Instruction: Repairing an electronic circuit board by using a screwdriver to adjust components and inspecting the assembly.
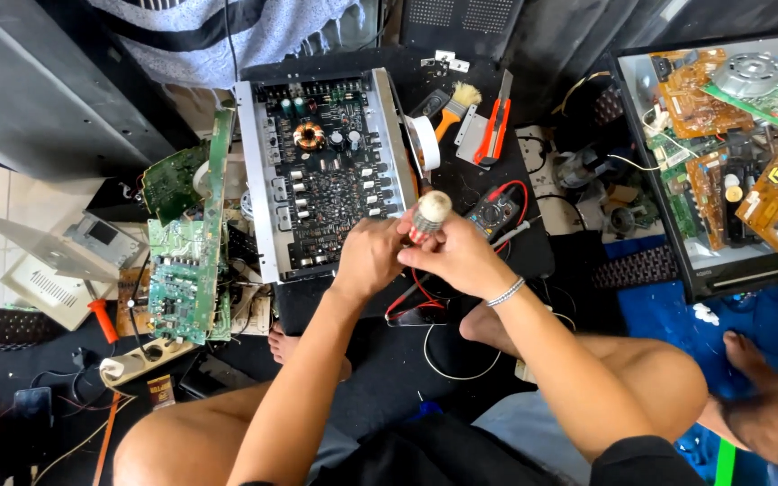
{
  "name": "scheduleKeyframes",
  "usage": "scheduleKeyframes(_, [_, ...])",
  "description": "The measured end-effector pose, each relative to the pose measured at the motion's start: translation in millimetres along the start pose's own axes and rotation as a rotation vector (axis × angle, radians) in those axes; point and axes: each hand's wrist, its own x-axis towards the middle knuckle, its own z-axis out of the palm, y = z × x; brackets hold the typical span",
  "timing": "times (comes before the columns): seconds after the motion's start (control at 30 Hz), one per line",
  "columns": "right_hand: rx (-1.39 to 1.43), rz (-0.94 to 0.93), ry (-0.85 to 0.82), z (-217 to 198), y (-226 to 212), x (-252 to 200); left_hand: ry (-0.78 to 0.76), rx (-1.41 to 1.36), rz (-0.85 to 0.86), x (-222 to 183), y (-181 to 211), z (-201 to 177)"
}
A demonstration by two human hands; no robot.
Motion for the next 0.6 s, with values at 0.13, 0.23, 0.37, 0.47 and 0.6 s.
scheduleKeyframes(0.13, [0.022,0.022,0.147,10.0,26.9,2.6,0.026,0.097,0.012,8.0,14.2,-11.1])
scheduleKeyframes(0.23, [0.019,0.016,0.174,7.5,27.8,1.0,0.005,0.007,-0.011,8.2,27.8,-38.7])
scheduleKeyframes(0.37, [-0.142,-0.016,0.117,8.5,29.5,0.2,-0.014,-0.025,-0.131,4.8,17.6,-57.3])
scheduleKeyframes(0.47, [-0.201,0.017,0.153,12.6,34.4,1.4,0.021,0.067,-0.166,-1.4,1.2,-62.6])
scheduleKeyframes(0.6, [-0.091,0.020,0.198,15.0,32.0,-1.8,-0.032,0.105,-0.179,0.9,-5.2,-66.7])
